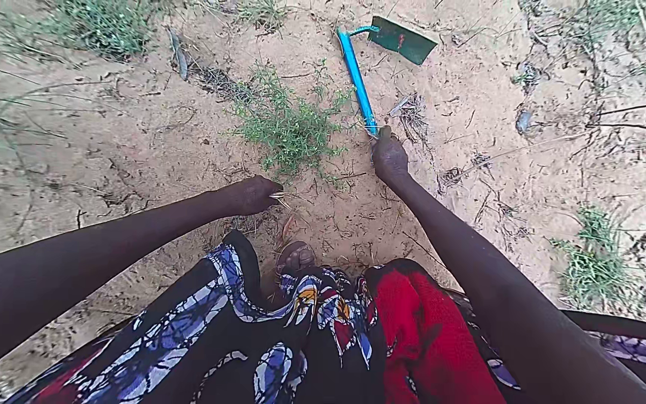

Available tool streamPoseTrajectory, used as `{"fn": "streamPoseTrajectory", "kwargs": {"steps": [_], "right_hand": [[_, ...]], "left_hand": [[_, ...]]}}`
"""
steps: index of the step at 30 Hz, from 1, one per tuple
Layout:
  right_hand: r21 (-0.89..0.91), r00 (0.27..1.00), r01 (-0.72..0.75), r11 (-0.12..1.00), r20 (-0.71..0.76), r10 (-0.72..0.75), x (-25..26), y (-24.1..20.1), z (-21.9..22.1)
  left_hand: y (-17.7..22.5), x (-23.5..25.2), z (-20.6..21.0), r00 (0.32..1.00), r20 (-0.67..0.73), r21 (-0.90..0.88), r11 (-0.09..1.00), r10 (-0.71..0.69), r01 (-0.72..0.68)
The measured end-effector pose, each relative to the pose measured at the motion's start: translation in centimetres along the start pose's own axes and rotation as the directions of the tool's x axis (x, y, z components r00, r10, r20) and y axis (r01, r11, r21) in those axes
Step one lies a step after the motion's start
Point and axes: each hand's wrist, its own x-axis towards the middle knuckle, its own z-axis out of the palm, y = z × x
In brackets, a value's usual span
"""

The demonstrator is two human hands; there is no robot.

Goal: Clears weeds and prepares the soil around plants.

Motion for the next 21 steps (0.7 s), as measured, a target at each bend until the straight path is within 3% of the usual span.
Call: {"fn": "streamPoseTrajectory", "kwargs": {"steps": [2, 6, 9, 14, 17, 19, 21], "right_hand": [[0.000, 0.999, -0.043, 0.999, -0.033, 0.043, 0.2, -0.8, 0.7], [-0.086, 0.999, 0.011, 0.996, -0.037, -0.014, 1.3, -0.3, 0.5], [-0.167, 0.992, 0.041, 0.985, -0.114, -0.061, 3.2, 2.2, -0.5], [-0.181, 0.995, -0.049, 0.982, -0.091, 0.033, 7.6, 5.9, -5.0], [-0.239, 0.963, 0.199, 0.950, -0.133, -0.235, 7.1, 5.2, -5.4], [-0.273, 0.864, 0.457, 0.846, -0.087, -0.495, 6.3, 4.5, -4.0], [-0.258, 0.743, 0.633, 0.730, -0.066, -0.667, 5.5, 3.6, -2.1]], "left_hand": [[0.0, -0.2, 0.1, 1.000, -0.008, 0.006, 1.000, -0.021, 0.022], [-0.3, -0.7, 0.1, 0.999, 0.012, -0.004, 0.999, -0.042, 0.042], [-0.8, -0.9, 0.4, 1.000, 0.000, -0.012, 0.999, -0.030, 0.030], [-1.2, -1.2, 0.3, 1.000, -0.018, -0.032, 0.999, -0.022, 0.022], [-1.1, -1.1, 0.4, 0.999, -0.030, -0.032, 0.999, -0.033, 0.032], [-1.3, -0.8, 0.4, 0.999, -0.008, -0.041, 0.998, -0.042, 0.041], [-2.1, -0.2, 1.0, 1.000, -0.005, -0.046, 0.999, -0.019, 0.019]]}}
